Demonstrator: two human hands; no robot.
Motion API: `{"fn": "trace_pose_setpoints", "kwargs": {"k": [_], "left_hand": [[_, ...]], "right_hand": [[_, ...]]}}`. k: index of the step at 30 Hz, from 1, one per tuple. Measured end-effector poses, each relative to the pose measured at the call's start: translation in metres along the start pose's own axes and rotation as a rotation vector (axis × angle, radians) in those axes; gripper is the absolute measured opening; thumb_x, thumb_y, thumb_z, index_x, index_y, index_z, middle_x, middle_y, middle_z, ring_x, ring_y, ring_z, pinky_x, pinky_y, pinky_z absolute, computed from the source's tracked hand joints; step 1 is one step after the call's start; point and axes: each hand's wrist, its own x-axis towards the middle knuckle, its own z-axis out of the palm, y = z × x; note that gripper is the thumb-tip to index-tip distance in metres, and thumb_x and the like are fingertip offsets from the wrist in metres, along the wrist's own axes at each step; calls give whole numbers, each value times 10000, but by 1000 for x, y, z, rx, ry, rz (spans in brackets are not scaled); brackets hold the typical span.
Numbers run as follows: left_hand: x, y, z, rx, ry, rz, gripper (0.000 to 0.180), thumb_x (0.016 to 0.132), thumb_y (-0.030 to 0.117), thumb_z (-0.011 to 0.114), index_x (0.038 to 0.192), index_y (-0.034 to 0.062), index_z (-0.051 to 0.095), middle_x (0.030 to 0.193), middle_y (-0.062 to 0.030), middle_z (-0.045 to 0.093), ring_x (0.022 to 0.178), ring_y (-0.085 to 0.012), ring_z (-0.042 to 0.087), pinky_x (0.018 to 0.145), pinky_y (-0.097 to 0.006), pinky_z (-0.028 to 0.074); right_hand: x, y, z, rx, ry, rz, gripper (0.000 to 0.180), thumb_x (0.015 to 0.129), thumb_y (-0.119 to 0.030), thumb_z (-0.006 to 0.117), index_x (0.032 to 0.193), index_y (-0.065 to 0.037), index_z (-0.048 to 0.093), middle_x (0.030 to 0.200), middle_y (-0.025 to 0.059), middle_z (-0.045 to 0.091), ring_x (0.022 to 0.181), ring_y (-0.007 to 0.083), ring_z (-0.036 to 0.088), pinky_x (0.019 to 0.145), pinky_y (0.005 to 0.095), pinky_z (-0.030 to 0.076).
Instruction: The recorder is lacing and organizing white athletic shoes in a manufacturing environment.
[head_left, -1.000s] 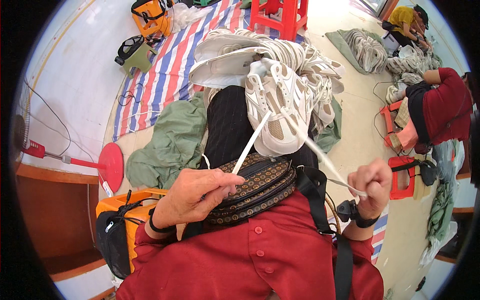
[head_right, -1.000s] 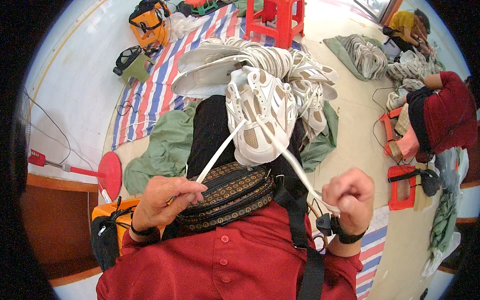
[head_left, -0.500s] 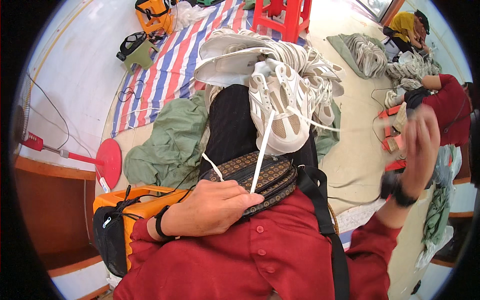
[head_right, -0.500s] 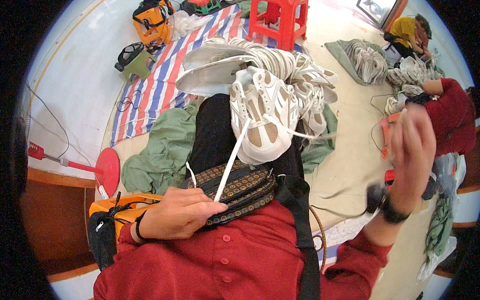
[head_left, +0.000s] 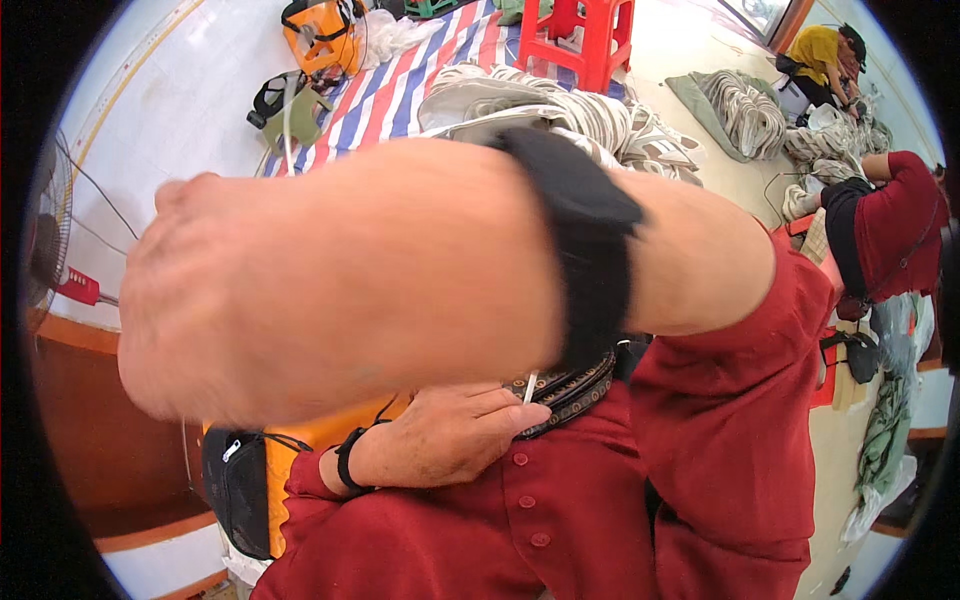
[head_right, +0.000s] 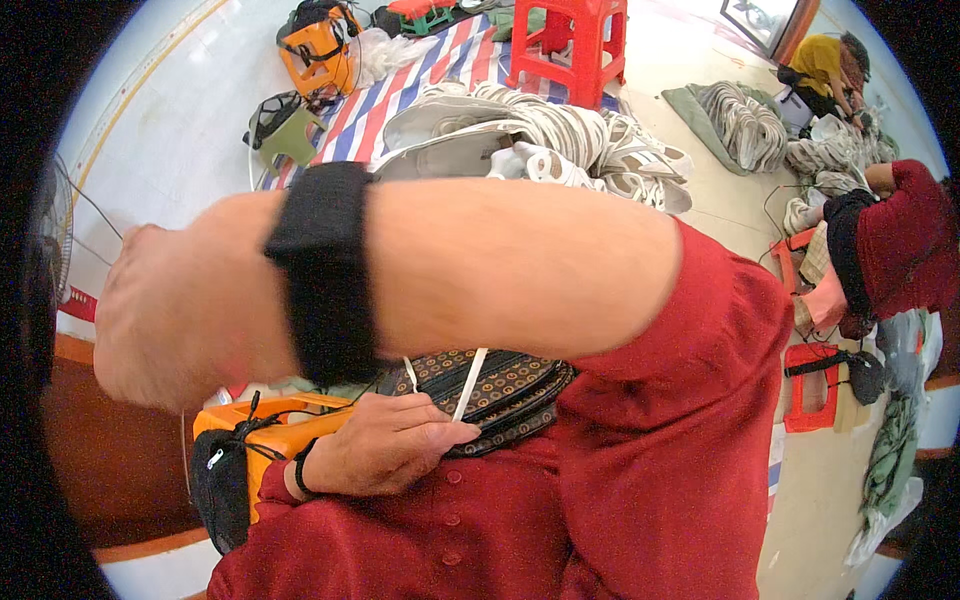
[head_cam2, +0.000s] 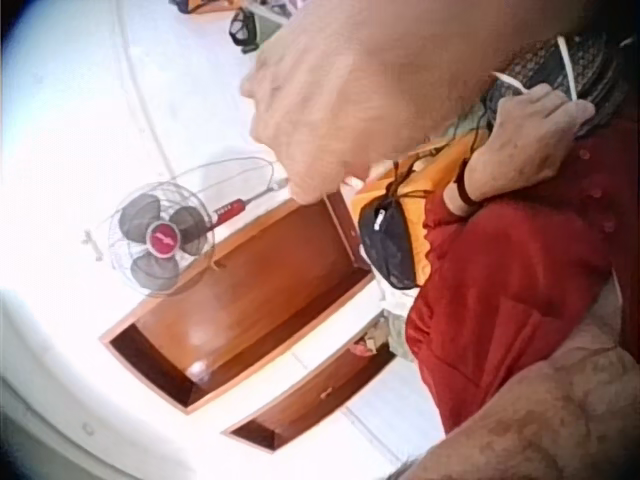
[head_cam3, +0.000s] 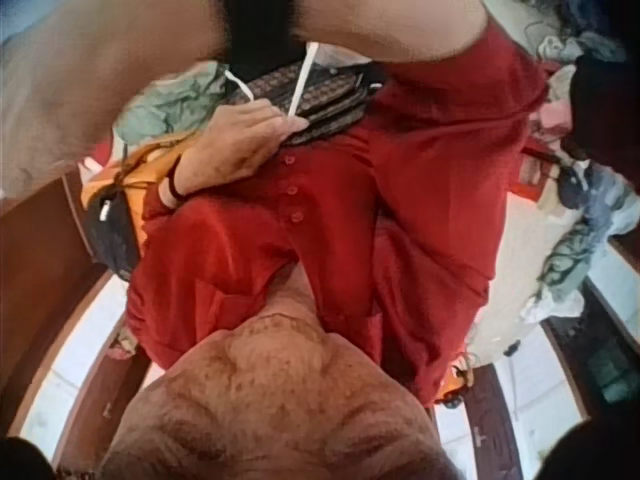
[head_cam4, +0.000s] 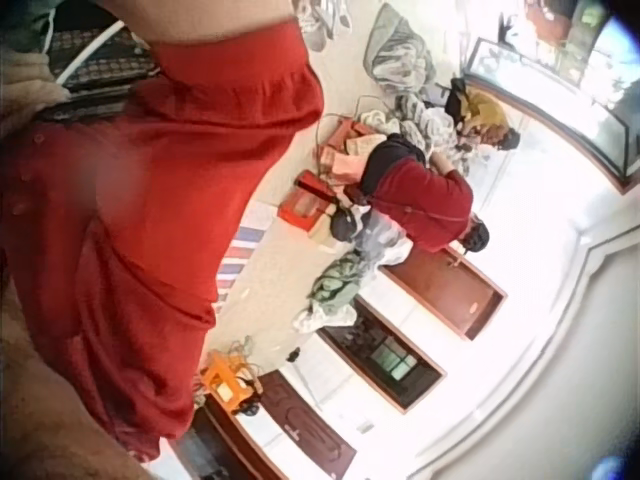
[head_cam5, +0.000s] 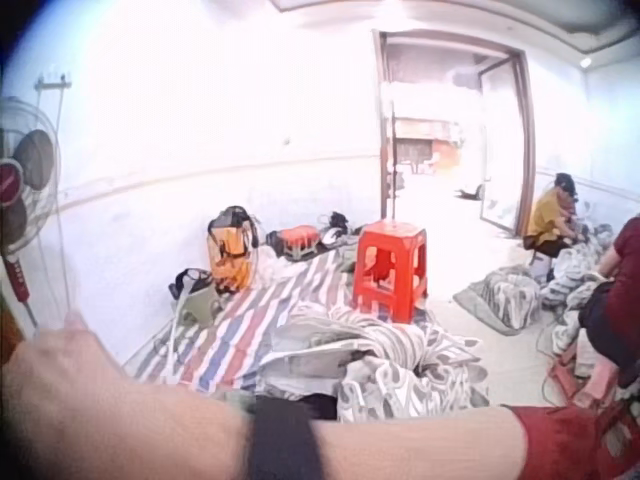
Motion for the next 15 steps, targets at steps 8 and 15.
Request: {"fn": "trace_pose_setpoints", "kwargs": {"k": [8,15], "left_hand": [[-8,-5,1,-11,69,92,308,772,24,644,1079,44,645,806,-65,602,719,-220,597,557,-327,475],[7,1,-34,-396,52,125,226,833,-9,623,1045,43,679,874,-98,678,750,-239,662,611,-308,509]], "right_hand": [[-121,-12,-29,296,102,815,214,891,-116,628,1068,2,646,872,100,690,801,185,661,728,313,505],[-235,-89,19,608,143,1550,181,888,-90,609,1020,26,653,866,71,686,795,123,632,725,272,502]]}}
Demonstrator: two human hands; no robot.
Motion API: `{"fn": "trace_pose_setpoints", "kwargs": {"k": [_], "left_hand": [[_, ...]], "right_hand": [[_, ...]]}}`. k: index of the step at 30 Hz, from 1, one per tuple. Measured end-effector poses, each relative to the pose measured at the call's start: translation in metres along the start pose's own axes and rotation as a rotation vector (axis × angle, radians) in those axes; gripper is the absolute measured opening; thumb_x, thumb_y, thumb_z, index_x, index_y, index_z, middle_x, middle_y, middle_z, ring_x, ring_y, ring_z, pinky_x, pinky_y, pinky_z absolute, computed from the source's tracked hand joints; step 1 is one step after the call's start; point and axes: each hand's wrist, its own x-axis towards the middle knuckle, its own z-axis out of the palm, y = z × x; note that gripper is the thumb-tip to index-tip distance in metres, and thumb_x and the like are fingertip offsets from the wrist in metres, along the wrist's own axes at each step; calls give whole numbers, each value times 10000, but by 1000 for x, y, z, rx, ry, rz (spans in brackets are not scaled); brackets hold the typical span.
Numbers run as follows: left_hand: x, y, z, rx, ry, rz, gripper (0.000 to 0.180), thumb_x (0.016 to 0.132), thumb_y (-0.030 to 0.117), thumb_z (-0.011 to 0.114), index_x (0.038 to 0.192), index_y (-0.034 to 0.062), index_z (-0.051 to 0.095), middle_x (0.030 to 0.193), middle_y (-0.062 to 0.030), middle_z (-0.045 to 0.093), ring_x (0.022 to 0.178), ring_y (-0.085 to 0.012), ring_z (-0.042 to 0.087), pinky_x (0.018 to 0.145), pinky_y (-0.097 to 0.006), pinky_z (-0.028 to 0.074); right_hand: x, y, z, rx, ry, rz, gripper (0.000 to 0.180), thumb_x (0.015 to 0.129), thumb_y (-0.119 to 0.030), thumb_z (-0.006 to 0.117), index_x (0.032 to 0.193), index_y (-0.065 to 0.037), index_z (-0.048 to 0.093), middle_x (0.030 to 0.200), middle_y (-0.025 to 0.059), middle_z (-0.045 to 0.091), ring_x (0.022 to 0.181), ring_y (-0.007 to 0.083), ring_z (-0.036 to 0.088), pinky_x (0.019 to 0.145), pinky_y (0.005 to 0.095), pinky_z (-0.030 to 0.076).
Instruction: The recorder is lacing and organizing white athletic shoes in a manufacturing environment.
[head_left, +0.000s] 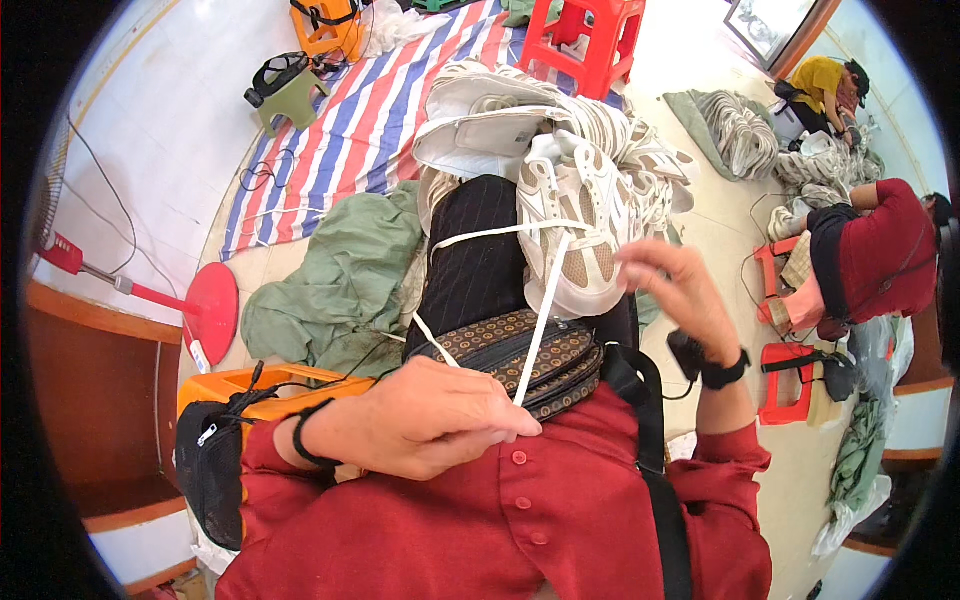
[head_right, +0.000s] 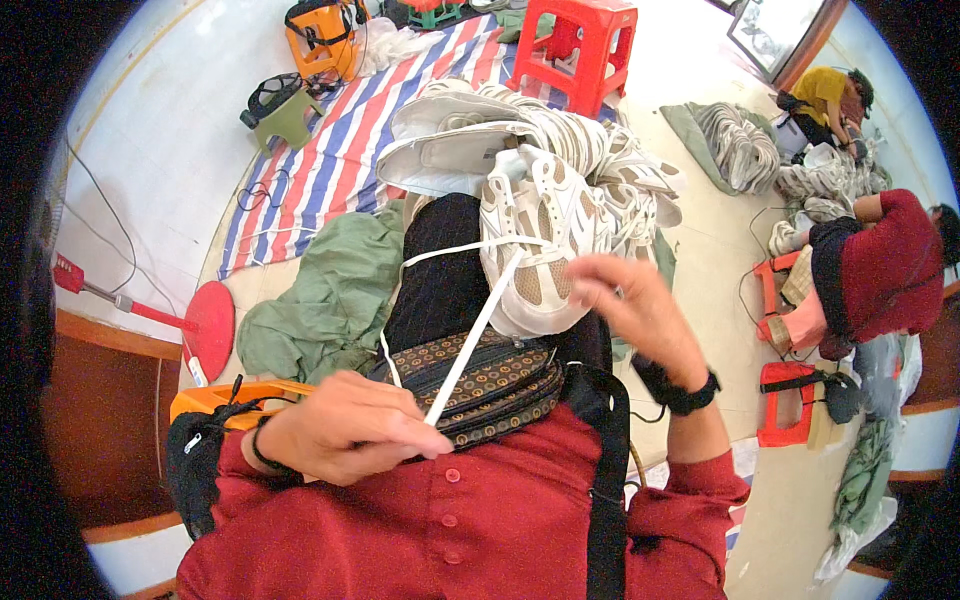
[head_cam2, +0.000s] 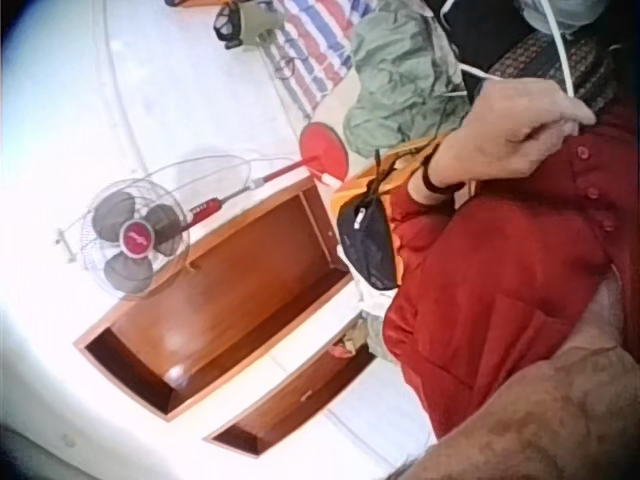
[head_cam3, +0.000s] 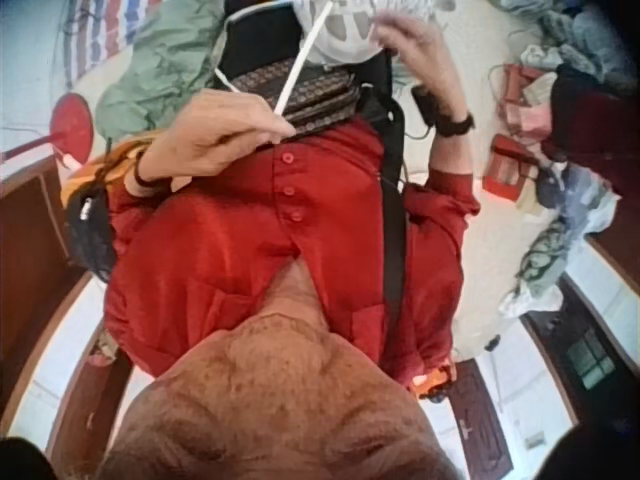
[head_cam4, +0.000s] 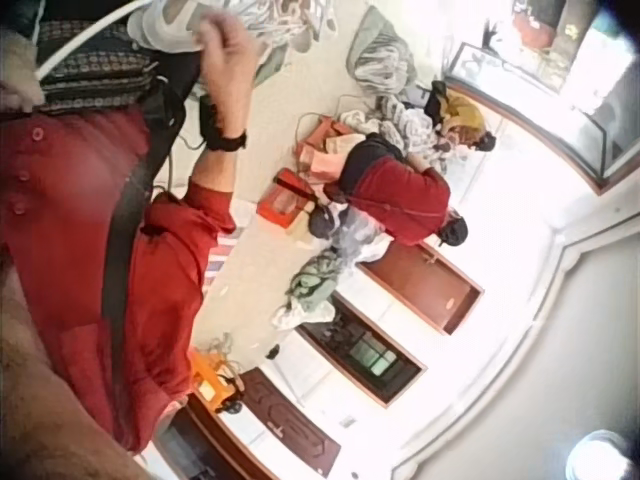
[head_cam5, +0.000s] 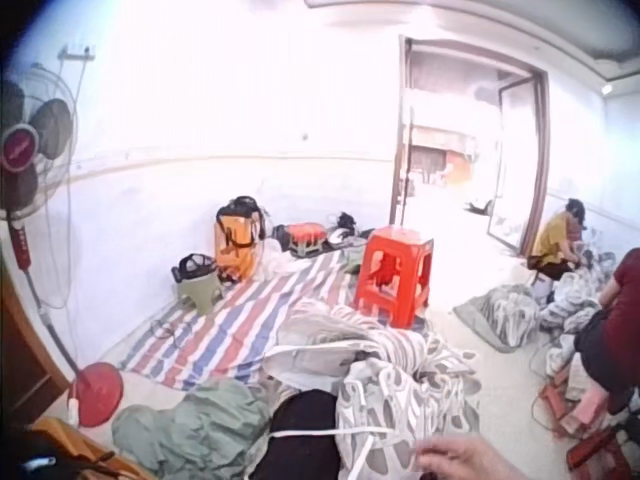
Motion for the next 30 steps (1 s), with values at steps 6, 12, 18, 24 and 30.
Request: {"fn": "trace_pose_setpoints", "kwargs": {"k": [6,12,18,24,30], "left_hand": [[74,36,-33,-302,52,12,149,855,-1,613,970,-68,680,786,-137,692,686,-180,658,607,-286,503],[167,42,-32,-327,-88,59,252,819,67,575,1029,-52,646,797,-101,676,679,-130,632,613,-262,510],[163,0,-76,56,174,-34,401,870,122,593,1255,14,556,996,-103,683,783,-117,647,574,-226,512],[87,-115,-49,313,82,-401,346,865,43,583,1210,34,567,988,-32,631,901,-112,580,797,-267,479],[39,-174,-11,531,257,-322,415,806,41,603,1219,50,564,1034,-143,618,886,-268,609,748,-334,493]], "right_hand": [[-16,14,31,-9,18,-232,490,831,-31,655,1293,-60,496,771,115,654,715,254,650,687,321,512],[8,-17,43,-143,383,-510,394,861,-123,655,1216,-15,523,1076,104,591,808,234,628,770,339,491],[-5,11,-76,625,611,-417,209,1008,-179,463,933,-18,572,596,-22,419,520,81,423,532,238,404],[-15,143,-208,1113,496,-358,143,989,-146,523,1031,-18,571,880,37,601,752,128,562,727,264,476],[-55,301,-207,1006,932,239,285,909,-180,590,1147,-25,564,1138,123,650,1025,225,641,845,363,524]]}}
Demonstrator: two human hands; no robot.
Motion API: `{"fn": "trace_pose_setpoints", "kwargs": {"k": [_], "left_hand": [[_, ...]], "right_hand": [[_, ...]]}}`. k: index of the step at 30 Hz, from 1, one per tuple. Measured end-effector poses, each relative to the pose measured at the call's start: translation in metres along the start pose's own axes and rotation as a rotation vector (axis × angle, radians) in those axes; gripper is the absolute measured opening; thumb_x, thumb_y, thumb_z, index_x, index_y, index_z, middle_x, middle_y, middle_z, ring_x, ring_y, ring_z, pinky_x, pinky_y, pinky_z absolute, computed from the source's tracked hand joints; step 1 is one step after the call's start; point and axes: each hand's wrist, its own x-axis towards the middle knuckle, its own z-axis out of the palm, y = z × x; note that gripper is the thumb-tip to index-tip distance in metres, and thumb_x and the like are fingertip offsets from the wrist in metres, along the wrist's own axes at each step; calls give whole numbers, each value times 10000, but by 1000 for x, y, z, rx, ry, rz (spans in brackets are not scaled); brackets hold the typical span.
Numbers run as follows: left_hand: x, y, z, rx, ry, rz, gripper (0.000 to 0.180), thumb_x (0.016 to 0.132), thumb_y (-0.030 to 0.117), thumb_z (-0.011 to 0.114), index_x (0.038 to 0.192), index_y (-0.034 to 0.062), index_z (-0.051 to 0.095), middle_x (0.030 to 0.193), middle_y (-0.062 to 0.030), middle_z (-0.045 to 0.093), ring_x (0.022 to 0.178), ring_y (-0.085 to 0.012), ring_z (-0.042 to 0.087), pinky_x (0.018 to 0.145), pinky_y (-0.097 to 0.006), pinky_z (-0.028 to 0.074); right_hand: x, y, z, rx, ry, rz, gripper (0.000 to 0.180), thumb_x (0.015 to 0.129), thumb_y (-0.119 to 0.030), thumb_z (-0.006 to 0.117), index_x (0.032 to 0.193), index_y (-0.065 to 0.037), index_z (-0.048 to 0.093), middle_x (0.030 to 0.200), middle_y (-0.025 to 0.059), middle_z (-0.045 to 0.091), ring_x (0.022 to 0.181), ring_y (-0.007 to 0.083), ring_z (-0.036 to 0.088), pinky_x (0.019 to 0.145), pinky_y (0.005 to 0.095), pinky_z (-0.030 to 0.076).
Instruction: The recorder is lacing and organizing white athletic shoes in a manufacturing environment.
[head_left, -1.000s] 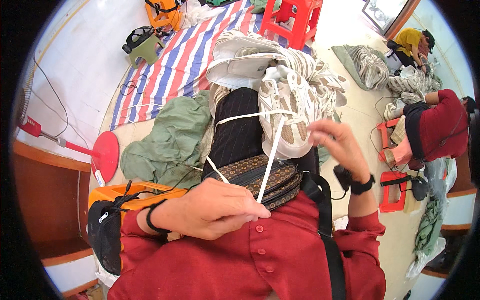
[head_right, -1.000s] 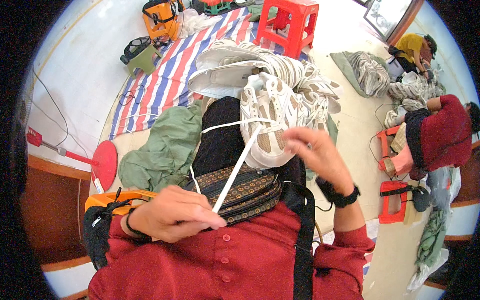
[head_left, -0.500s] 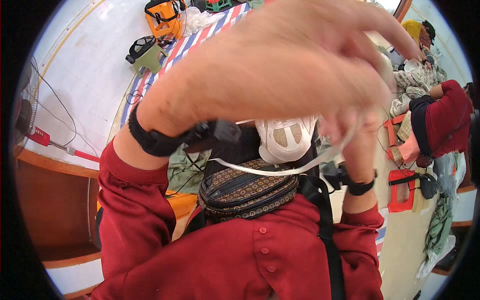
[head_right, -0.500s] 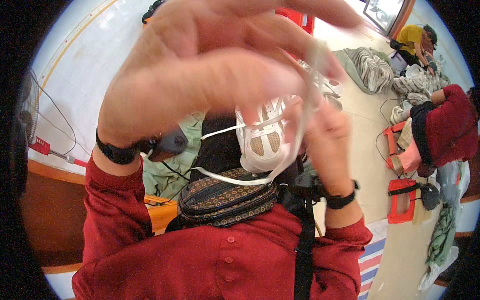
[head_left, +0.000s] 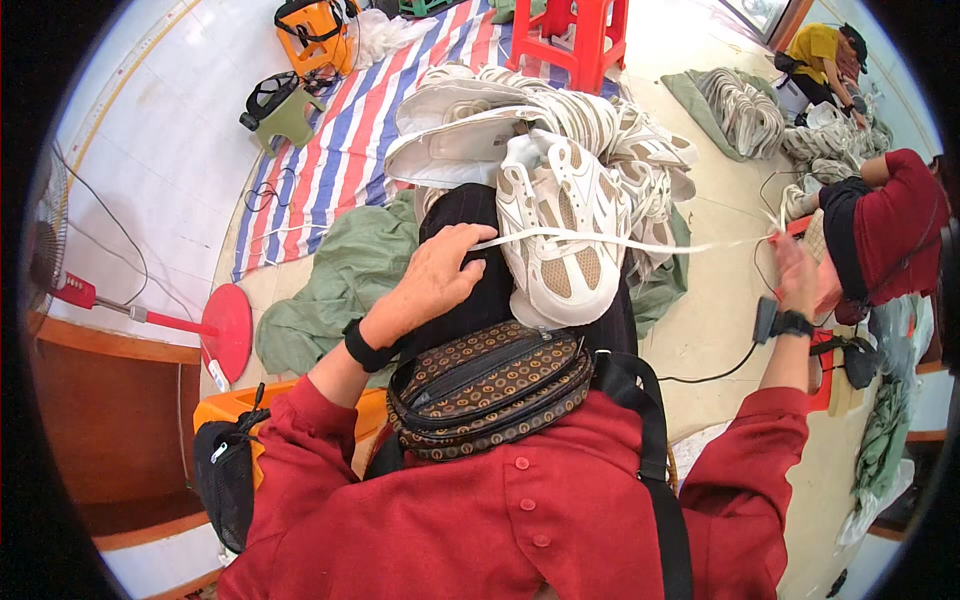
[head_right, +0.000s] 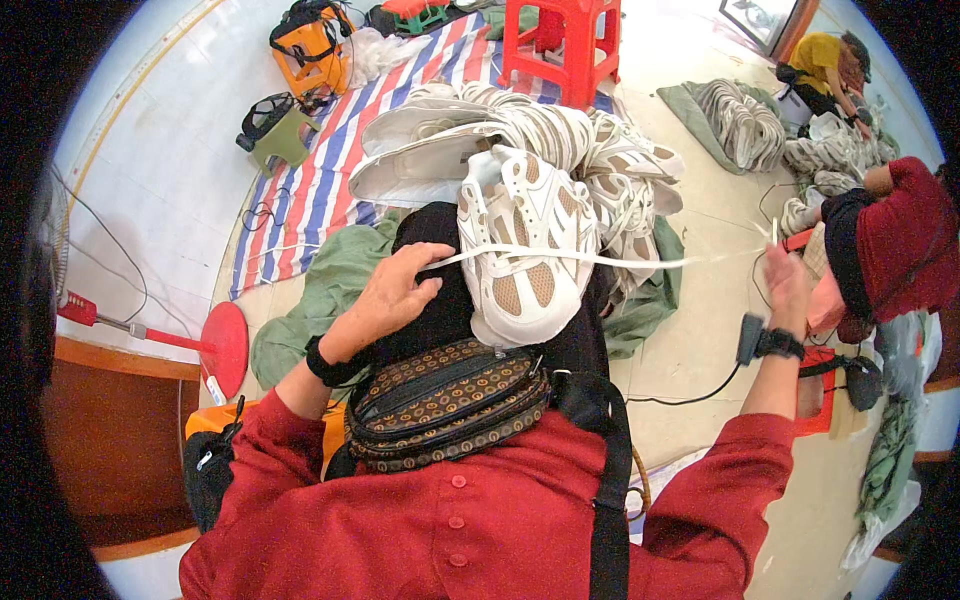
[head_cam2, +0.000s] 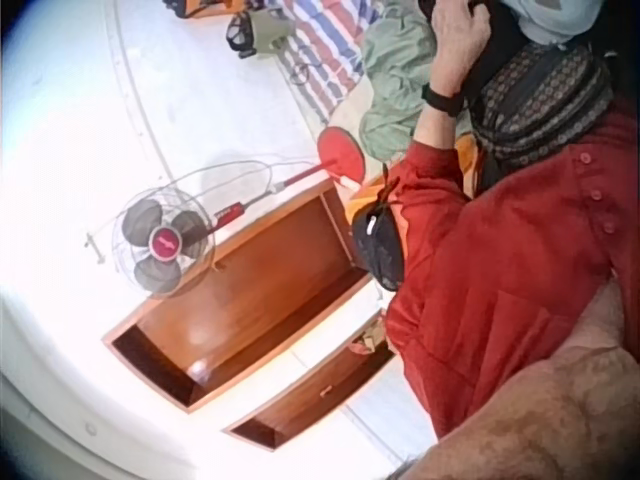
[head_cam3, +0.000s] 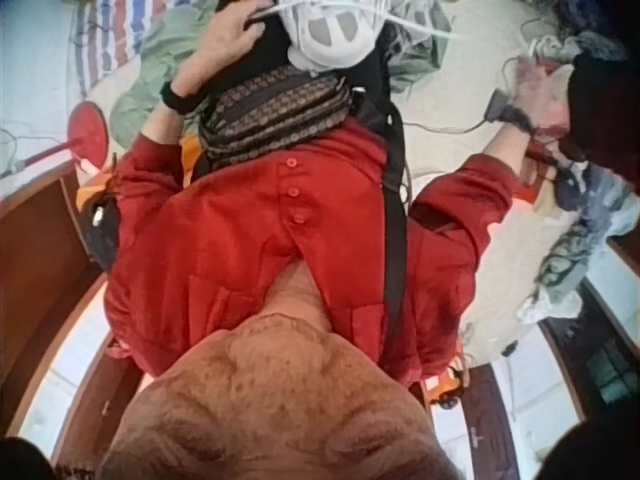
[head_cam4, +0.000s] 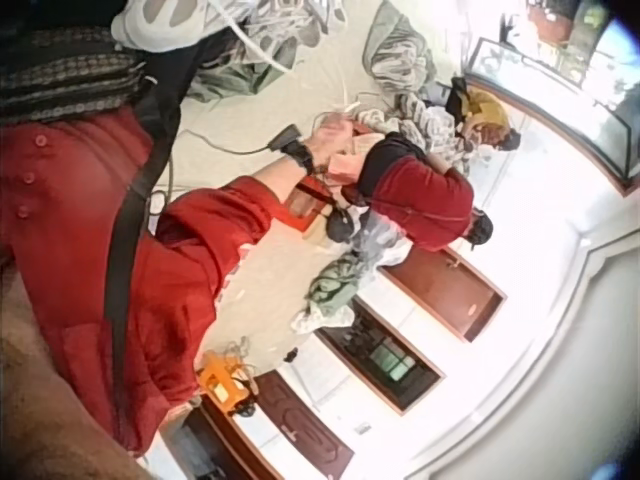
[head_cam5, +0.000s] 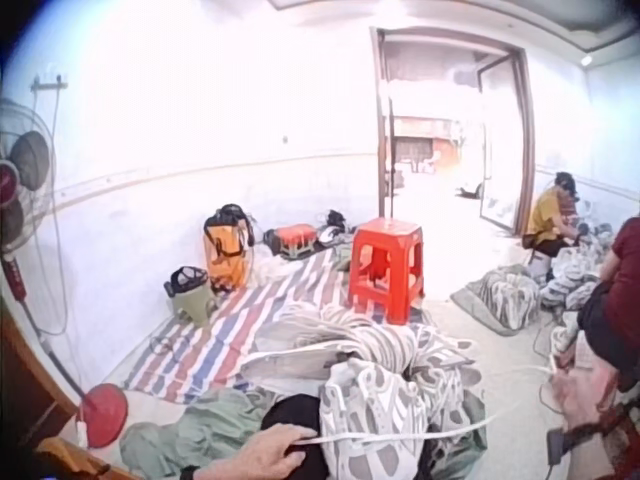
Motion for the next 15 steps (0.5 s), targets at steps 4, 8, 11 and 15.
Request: {"fn": "trace_pose_setpoints", "kwargs": {"k": [4,8,11,15], "left_hand": [[-5,-3,9,66,69,32,331,814,37,613,1144,39,600,948,-152,610,813,-304,582,689,-371,474],[-1,-2,11,148,110,69,219,799,31,595,1017,27,609,877,-130,624,857,-308,596,737,-414,487],[0,-5,7,224,200,81,178,829,11,594,1000,19,643,809,-150,621,784,-334,597,677,-390,483],[-10,-15,-5,260,284,12,177,838,16,581,1004,22,641,861,-181,645,772,-364,623,660,-423,482]], "right_hand": [[-51,69,-3,-381,-45,91,265,897,-230,605,1108,-70,597,934,68,696,714,121,639,626,252,516],[-126,122,60,-578,-227,33,206,933,-196,578,1045,-46,663,838,62,689,648,100,621,575,239,521],[-166,140,110,-645,-373,-42,149,929,-99,565,1030,-26,645,819,39,674,633,95,587,592,238,485],[-189,138,153,-781,-487,-190,204,909,-6,567,1108,-26,609,791,43,660,645,104,573,591,247,468]]}}
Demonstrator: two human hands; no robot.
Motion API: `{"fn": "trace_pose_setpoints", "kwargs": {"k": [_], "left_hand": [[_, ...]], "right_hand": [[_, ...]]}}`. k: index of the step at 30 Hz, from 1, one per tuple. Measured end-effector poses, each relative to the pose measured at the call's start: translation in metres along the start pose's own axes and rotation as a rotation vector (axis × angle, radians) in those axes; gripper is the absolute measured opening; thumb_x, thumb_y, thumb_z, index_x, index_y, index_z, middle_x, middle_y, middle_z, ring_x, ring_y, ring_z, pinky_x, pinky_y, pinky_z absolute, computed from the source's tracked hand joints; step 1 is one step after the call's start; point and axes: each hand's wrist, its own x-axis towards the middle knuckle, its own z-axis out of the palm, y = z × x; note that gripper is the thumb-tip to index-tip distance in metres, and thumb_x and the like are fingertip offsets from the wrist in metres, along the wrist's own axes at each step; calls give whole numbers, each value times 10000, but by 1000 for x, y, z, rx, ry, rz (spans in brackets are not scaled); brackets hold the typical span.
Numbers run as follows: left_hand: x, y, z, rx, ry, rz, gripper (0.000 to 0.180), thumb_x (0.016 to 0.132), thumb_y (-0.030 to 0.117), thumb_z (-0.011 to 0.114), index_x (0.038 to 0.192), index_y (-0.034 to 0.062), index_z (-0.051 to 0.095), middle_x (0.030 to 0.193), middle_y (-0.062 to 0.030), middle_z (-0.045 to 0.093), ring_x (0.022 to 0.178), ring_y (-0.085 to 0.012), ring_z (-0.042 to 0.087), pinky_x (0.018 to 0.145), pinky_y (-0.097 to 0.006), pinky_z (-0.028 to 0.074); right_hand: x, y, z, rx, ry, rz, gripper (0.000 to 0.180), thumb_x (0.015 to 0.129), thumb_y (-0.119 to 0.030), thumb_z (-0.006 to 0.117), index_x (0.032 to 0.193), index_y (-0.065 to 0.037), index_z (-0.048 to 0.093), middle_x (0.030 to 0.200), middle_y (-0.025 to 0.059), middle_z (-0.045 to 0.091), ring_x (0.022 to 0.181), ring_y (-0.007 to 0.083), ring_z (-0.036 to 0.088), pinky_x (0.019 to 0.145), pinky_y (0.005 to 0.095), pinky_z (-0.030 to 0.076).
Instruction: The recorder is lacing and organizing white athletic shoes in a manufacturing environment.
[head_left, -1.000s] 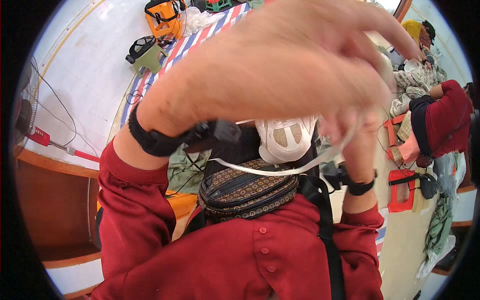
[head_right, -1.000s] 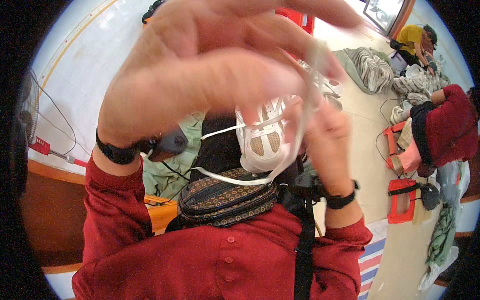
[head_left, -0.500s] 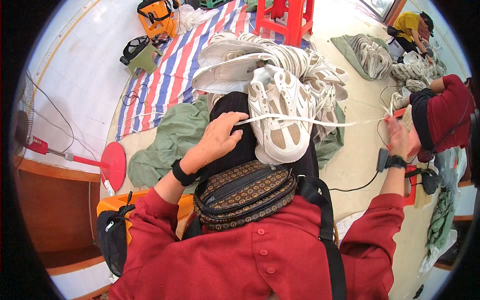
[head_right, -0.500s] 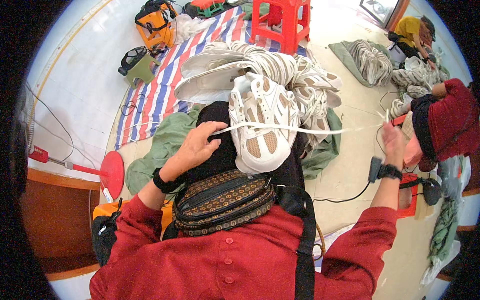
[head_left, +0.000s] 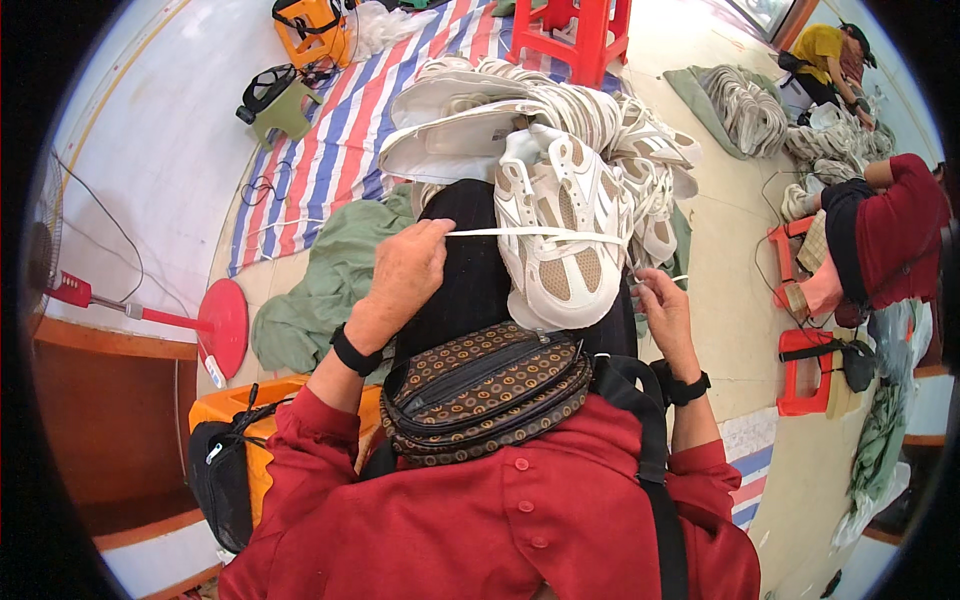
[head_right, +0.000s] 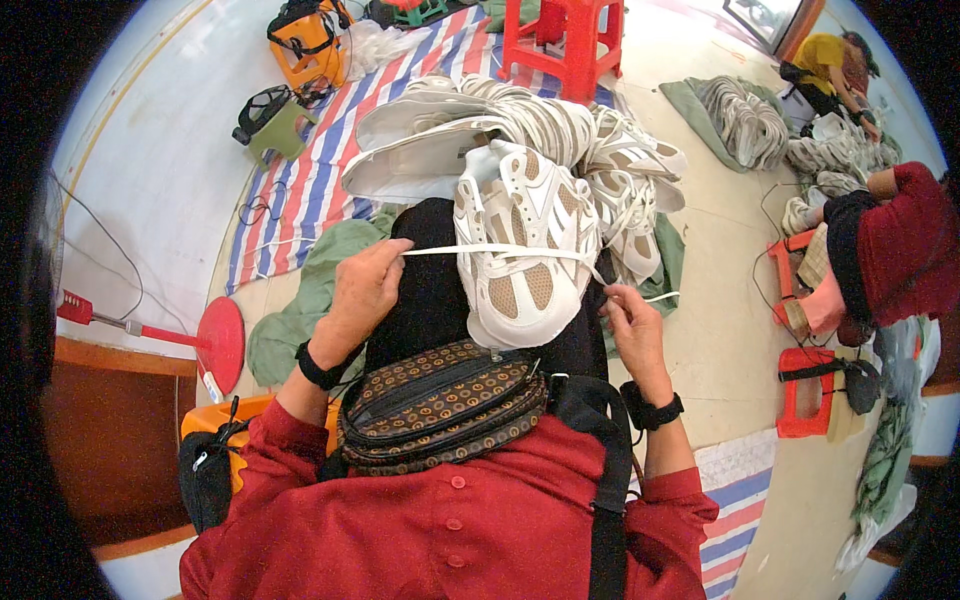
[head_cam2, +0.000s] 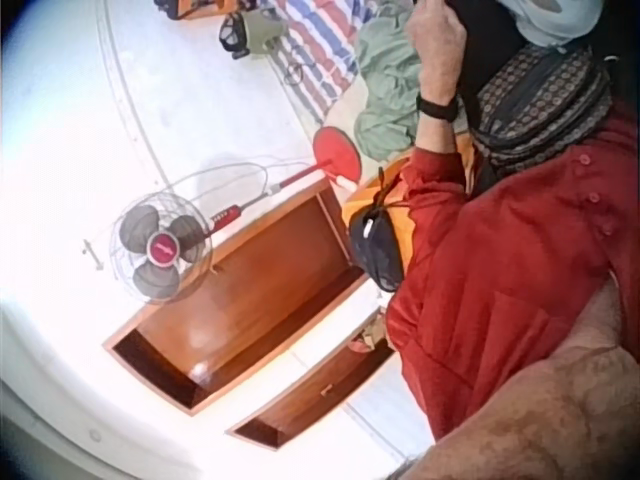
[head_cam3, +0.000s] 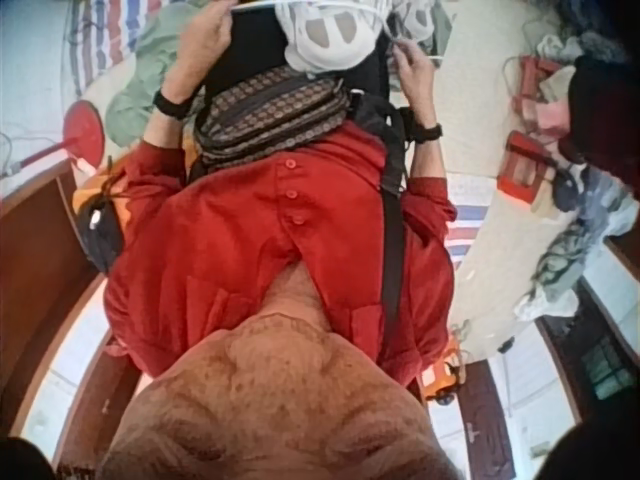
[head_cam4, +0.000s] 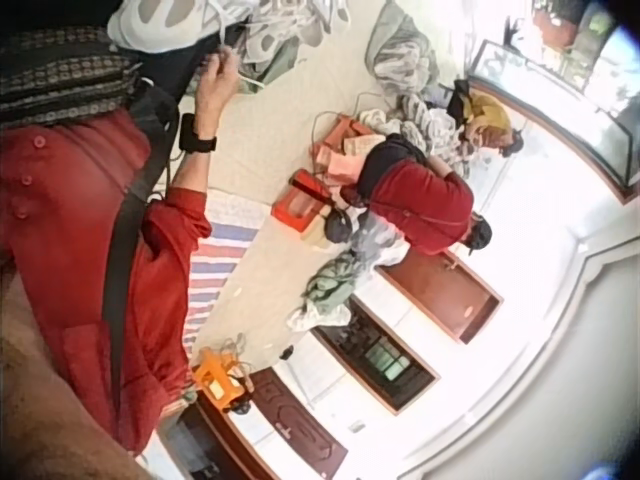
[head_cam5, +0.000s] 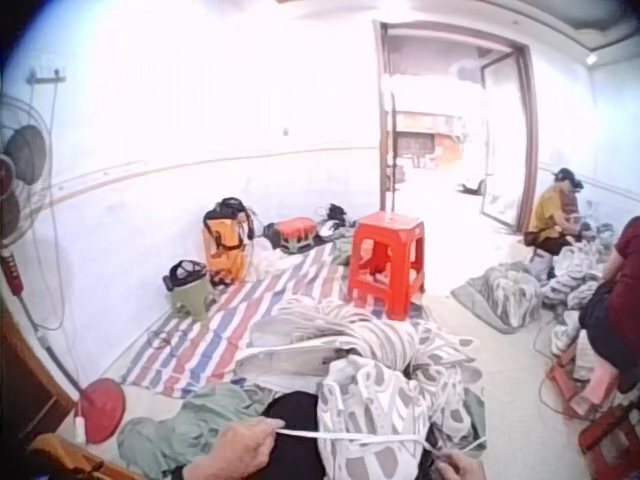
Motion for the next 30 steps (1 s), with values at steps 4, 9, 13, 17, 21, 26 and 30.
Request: {"fn": "trace_pose_setpoints", "kwargs": {"k": [4,9,13,17,21,26,30], "left_hand": [[-19,-18,-8,122,-65,-132,174,849,43,555,999,39,643,852,-202,655,757,-392,631,661,-459,480],[-40,-47,-7,298,-205,-214,149,861,66,522,953,38,636,773,-194,648,708,-399,631,633,-488,488],[-52,-66,-5,382,-342,-331,235,859,86,504,1027,60,666,739,-244,635,727,-416,632,668,-512,485],[-62,-74,-3,373,-340,-336,228,857,89,506,1009,62,673,733,-248,633,719,-418,634,661,-522,487],[-64,-70,-3,390,-359,-342,158,847,96,518,938,51,639,715,-233,630,707,-414,634,642,-522,490],[-48,-52,-12,369,-331,-321,128,843,92,525,919,40,614,759,-224,648,722,-408,641,648,-512,496],[-27,-22,-25,73,-64,-210,180,867,59,547,1018,27,639,882,-187,673,764,-348,655,678,-423,510]], "right_hand": [[6,-21,7,-220,44,-184,306,889,-18,583,1191,-66,568,764,92,649,645,170,612,593,297,482],[21,-31,23,-496,96,-227,348,856,-50,602,1194,-100,533,773,149,648,705,339,645,615,433,481],[30,-32,29,-576,135,-271,273,862,-46,584,1127,-90,536,762,164,643,713,364,641,612,451,470],[28,-32,31,-621,193,-335,134,882,-74,560,1015,-65,564,764,201,628,712,389,627,603,454,461],[21,-30,30,-618,189,-254,68,893,-80,536,929,-46,582,793,213,620,723,398,618,602,459,454],[21,-20,27,-758,211,-337,38,873,-71,534,873,-35,524,767,203,590,723,408,600,599,476,449],[24,-3,23,-916,227,-283,41,846,-58,519,848,-42,481,742,189,567,727,412,591,603,497,457]]}}
